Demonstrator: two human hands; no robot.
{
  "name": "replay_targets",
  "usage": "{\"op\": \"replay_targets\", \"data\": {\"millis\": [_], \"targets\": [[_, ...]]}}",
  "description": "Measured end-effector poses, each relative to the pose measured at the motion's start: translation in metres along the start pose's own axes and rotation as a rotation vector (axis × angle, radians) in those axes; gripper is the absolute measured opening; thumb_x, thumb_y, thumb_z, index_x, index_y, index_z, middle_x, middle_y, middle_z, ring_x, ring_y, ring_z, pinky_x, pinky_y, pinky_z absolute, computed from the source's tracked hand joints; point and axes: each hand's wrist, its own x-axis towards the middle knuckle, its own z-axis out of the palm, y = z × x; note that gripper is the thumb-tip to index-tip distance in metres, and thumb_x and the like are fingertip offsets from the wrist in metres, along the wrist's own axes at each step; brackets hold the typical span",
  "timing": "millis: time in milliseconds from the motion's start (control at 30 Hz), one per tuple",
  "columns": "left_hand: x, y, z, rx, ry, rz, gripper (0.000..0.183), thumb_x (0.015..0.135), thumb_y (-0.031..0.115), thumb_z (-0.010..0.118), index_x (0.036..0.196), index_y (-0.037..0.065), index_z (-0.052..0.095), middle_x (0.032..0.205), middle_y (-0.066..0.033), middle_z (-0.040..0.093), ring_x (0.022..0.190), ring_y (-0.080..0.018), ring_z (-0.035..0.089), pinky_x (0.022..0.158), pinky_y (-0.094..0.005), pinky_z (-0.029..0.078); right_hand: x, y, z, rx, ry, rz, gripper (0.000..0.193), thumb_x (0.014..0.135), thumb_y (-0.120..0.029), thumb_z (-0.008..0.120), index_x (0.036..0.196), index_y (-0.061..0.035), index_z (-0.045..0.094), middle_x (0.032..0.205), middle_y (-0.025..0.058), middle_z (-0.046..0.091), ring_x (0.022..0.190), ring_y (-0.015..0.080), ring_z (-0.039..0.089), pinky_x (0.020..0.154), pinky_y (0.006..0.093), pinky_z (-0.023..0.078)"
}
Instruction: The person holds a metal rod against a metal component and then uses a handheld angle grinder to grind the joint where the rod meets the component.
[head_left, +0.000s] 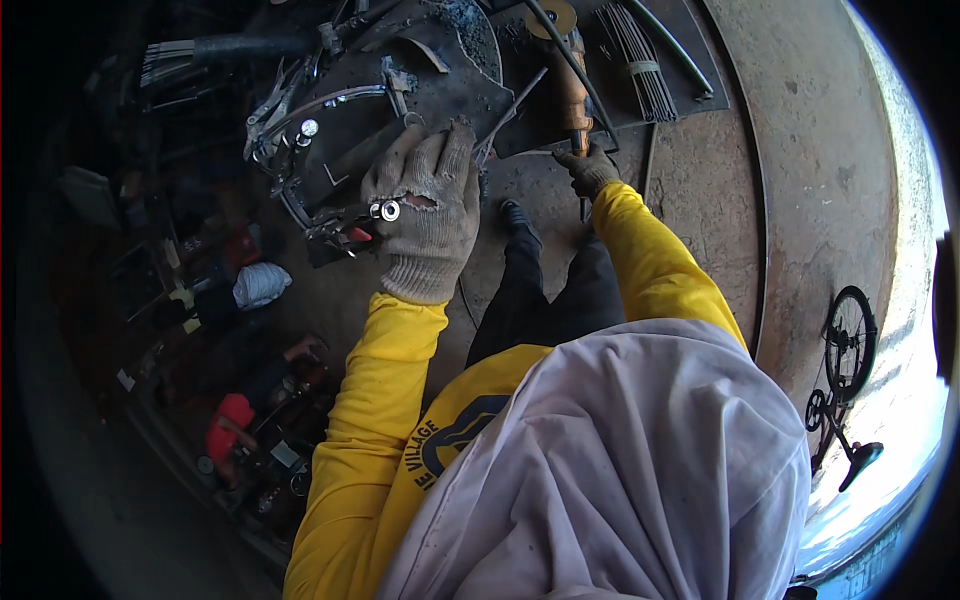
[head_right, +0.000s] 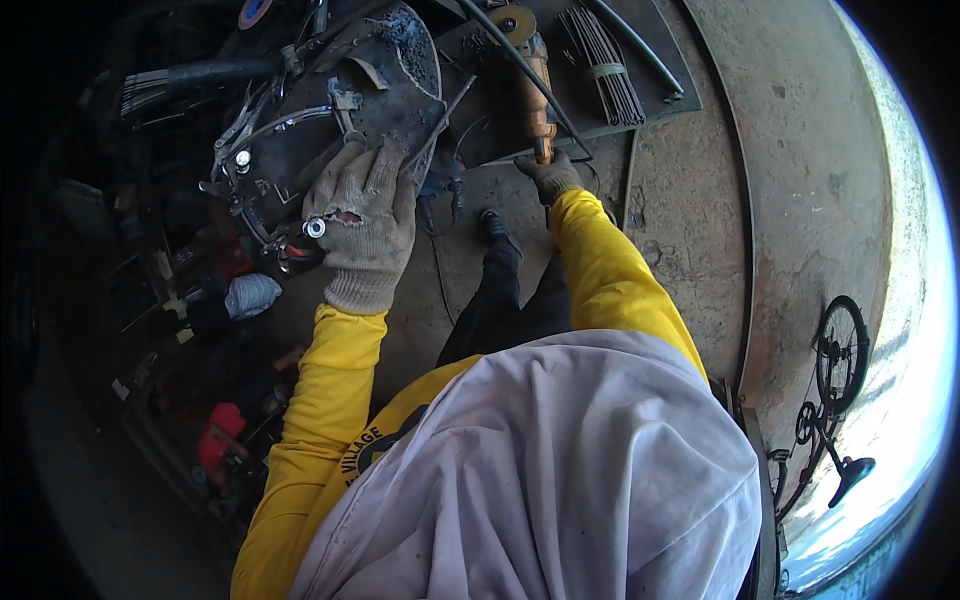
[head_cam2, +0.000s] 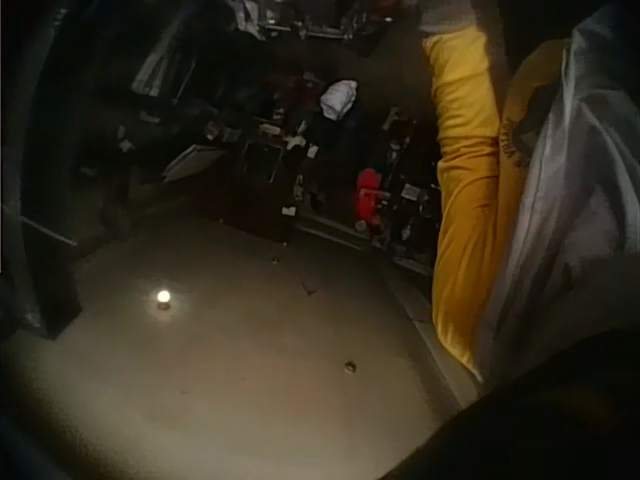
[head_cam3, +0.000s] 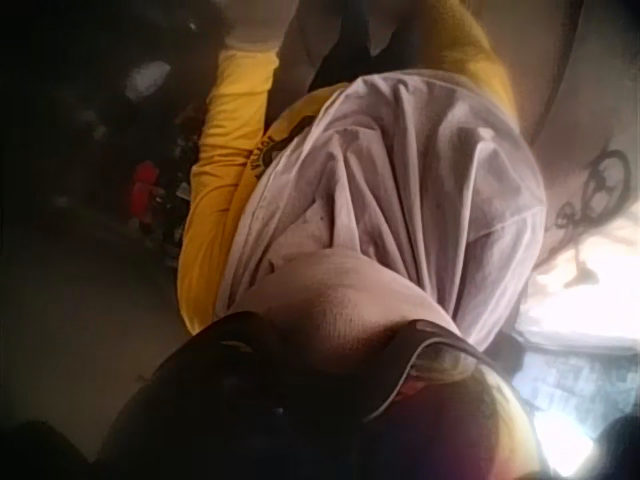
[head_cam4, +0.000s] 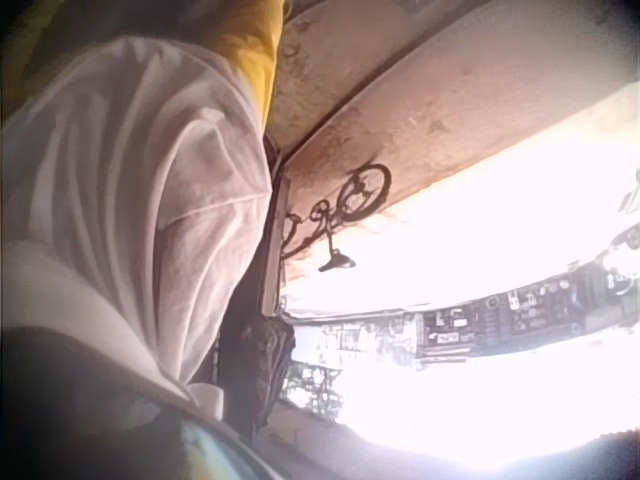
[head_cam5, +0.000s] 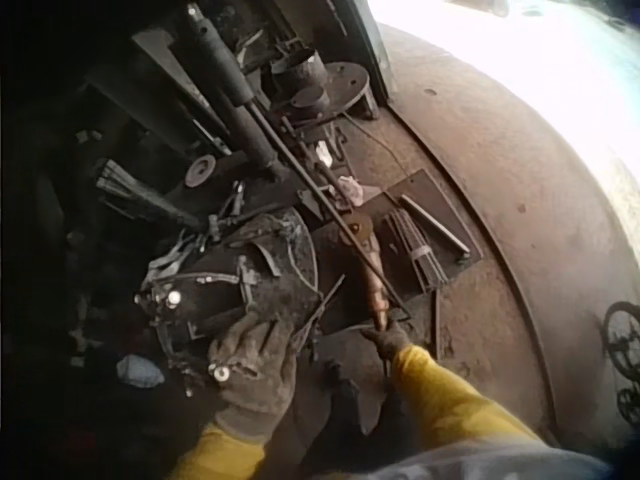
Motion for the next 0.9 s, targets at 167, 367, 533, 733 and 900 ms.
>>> {"op": "replay_targets", "data": {"millis": [167,367,533,733,900], "targets": [[-0.009,0.0,-0.005,-0.036,-0.02,0.066,0.041,0.084,0.02,0.073,0.125,0.017,0.067,0.119,-0.0017,0.063,0.124,-0.0265,0.055,0.101,-0.048,0.042,-0.002,-0.001,0.007,-0.172,0.296,-0.05,0.059,0.083,-0.036,0.073,0.128,-0.0011,0.057,0.114,0.0254,0.07,0.106,0.0388,0.069,0.09,0.0445,0.055],[-0.017,-0.007,-0.009,-0.088,-0.021,0.088,0.042,0.082,0.018,0.075,0.123,0.016,0.068,0.119,-0.0017,0.062,0.121,-0.0286,0.054,0.102,-0.0475,0.042,-0.058,0.016,-0.015,-0.305,0.256,-0.156,0.046,0.083,-0.029,0.069,0.12,-0.0015,0.063,0.117,0.026,0.068,0.114,0.0415,0.065,0.097,0.0461,0.051],[-0.026,-0.003,-0.017,-0.159,-0.045,0.117,0.04,0.08,0.018,0.075,0.12,0.017,0.069,0.12,-0.0015,0.061,0.12,-0.0286,0.054,0.1,-0.0478,0.043,-0.139,0.024,-0.037,-0.508,0.058,-0.147,0.044,0.086,-0.029,0.068,0.122,-0.004,0.063,0.117,0.0258,0.068,0.115,0.041,0.064,0.097,0.0461,0.051],[-0.083,0.022,-0.017,-0.641,-0.298,0.421,0.03,0.084,0.022,0.073,0.114,0.016,0.07,0.108,-0.0038,0.068,0.102,-0.0291,0.066,0.09,-0.0455,0.052,-0.205,0.103,-0.058,-0.53,0.081,-0.076,0.045,0.085,-0.029,0.068,0.123,-0.0052,0.064,0.116,0.0257,0.069,0.113,0.0419,0.065,0.095,0.0464,0.052],[-0.101,0.042,0.001,-0.864,-0.814,0.18,0.028,0.092,0.032,0.068,0.114,0.015,0.07,0.114,-0.0129,0.07,0.104,-0.0307,0.067,0.091,-0.0422,0.054,-0.283,0.136,-0.068,-0.437,0.181,0.06,0.048,0.085,-0.033,0.069,0.125,-0.0071,0.063,0.116,0.0263,0.068,0.114,0.0424,0.064,0.094,0.0477,0.052]]}}
